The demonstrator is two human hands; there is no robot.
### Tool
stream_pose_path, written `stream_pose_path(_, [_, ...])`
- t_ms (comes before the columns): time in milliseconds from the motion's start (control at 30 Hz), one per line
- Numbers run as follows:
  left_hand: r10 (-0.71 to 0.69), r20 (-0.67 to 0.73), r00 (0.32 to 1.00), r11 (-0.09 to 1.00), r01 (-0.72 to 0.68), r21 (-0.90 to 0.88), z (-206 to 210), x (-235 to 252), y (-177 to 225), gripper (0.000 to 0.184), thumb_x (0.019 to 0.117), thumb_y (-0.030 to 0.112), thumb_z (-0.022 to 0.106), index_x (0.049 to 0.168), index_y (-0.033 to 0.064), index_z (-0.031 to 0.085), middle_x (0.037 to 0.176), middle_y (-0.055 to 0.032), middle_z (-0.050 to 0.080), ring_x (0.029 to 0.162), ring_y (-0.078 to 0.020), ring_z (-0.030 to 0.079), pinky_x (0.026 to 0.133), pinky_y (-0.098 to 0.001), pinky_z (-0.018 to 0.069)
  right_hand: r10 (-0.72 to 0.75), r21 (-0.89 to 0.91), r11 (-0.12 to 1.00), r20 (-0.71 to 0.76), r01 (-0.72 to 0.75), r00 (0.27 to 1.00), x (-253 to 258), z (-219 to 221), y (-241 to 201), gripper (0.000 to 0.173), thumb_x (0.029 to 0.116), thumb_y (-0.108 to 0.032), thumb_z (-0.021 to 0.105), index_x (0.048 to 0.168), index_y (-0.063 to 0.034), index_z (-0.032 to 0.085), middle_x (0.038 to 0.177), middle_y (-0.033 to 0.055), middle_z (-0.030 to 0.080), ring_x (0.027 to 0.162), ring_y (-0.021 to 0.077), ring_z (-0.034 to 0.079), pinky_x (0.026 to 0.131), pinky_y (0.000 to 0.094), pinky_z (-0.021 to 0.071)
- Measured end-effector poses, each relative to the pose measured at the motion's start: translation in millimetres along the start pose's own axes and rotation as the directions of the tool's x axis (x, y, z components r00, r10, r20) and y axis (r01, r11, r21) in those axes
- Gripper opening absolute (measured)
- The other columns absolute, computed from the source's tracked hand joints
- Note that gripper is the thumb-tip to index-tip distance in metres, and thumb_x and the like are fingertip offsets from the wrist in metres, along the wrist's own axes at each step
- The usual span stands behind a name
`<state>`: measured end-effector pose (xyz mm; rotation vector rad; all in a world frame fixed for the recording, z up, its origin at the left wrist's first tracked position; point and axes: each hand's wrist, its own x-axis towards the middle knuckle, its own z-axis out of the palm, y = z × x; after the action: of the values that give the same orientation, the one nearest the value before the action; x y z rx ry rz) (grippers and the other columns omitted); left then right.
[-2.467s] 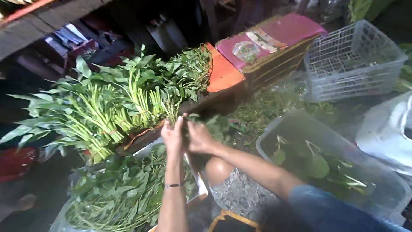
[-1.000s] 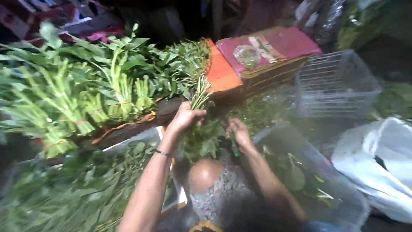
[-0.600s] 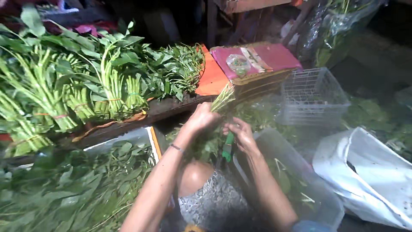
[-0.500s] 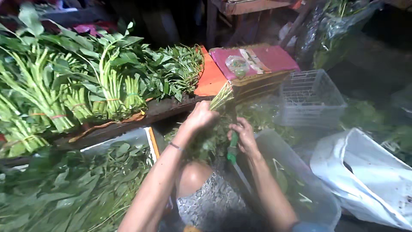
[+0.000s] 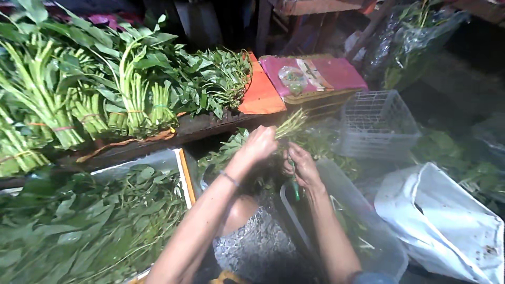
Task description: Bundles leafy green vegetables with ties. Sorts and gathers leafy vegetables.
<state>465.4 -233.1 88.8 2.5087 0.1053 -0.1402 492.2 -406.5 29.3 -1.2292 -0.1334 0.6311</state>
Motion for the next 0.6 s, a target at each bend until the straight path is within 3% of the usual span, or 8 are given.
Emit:
stream_pose_path(100, [-0.007,0.002,1.0,0.999,0.007,0.033,-1,1,-3,0.022,0.0976,0.015,0.063,0.111,-0.0017,0.066,0.094,-0.0231,0.068,0.092,-0.0412,0.069,0.079,-0.0598,0.0532,0.038,0.067,0.997,0.015,-0.039,0.999,-1,-7,6,0.037,0.111,-0.01,0.031,0.142,0.0013,0.047,0.087,0.003,0.065,0.051,0.0036,0.051,0.046,0.0171,0.0453])
stream_pose_path(167, [-0.013,0.006,1.0,0.999,0.013,0.05,-4,3,-3,0.022,0.0973,0.015,0.062,0.111,-0.0022,0.065,0.095,-0.0237,0.068,0.094,-0.042,0.068,0.082,-0.0605,0.0527,0.065,0.169,0.982,0.099,-0.081,0.993,-1,-12,9,0.039,0.1109,-0.012,0.026,0.144,-0.0008,0.044,0.099,0.0073,0.07,0.065,0.0084,0.062,0.06,0.022,0.0541])
stream_pose_path(233, [-0.023,-0.004,1.0,0.999,0.023,0.049,-6,4,-4,0.021,0.0967,0.015,0.062,0.109,-0.0018,0.065,0.093,-0.023,0.068,0.093,-0.0415,0.068,0.081,-0.0603,0.0525,0.06,0.217,0.971,0.187,-0.101,0.98,0,-17,11,0.041,0.1039,-0.002,0.03,0.143,-0.0001,0.043,0.11,0.0104,0.07,0.081,0.0129,0.068,0.076,0.0264,0.0583])
stream_pose_path(333, [-0.023,-0.017,1.0,0.999,0.023,0.03,-7,6,-9,0.021,0.0966,0.016,0.064,0.108,-0.0015,0.065,0.093,-0.0224,0.068,0.092,-0.0406,0.068,0.081,-0.0599,0.0528,0.06,0.141,0.987,0.154,-0.082,0.986,0,-14,11,0.048,0.095,0.009,0.041,0.142,0.0041,0.044,0.115,0.0111,0.068,0.091,0.0132,0.069,0.084,0.0266,0.058])
stream_pose_path(433, [-0.023,-0.034,0.999,1.0,0.023,0.006,-6,3,-13,0.021,0.096,0.016,0.064,0.108,-0.0011,0.066,0.092,-0.022,0.068,0.091,-0.0404,0.068,0.08,-0.0599,0.0526,0.065,0.216,0.974,-0.002,-0.063,0.998,-2,-7,13,0.028,0.1005,0.01,0.04,0.122,0.007,0.057,0.106,0.0125,0.072,0.088,0.0161,0.072,0.082,0.0291,0.0613])
stream_pose_path(533, [-0.033,-0.047,0.998,0.999,0.033,0.007,-5,-2,-12,0.022,0.0956,0.013,0.065,0.112,-0.0009,0.066,0.094,-0.0233,0.069,0.091,-0.0417,0.069,0.079,-0.0615,0.0529,0.146,0.178,0.974,-0.016,-0.141,0.989,-6,1,16,0.024,0.111,-0.008,0.031,0.133,-0.0054,0.041,0.095,0.0093,0.067,0.07,0.0191,0.069,0.067,0.0372,0.0633])
stream_pose_path(600, [-0.036,-0.039,0.999,0.999,0.036,0.023,-6,-3,-12,0.022,0.0962,0.014,0.065,0.113,-0.0004,0.066,0.095,-0.0232,0.069,0.092,-0.0416,0.069,0.08,-0.0614,0.053,0.176,0.111,0.978,0.015,-0.177,0.984,-10,6,20,0.031,0.1125,-0.015,0.03,0.143,-0.0114,0.036,0.083,0.0043,0.062,0.058,0.0138,0.061,0.053,0.0304,0.0571])
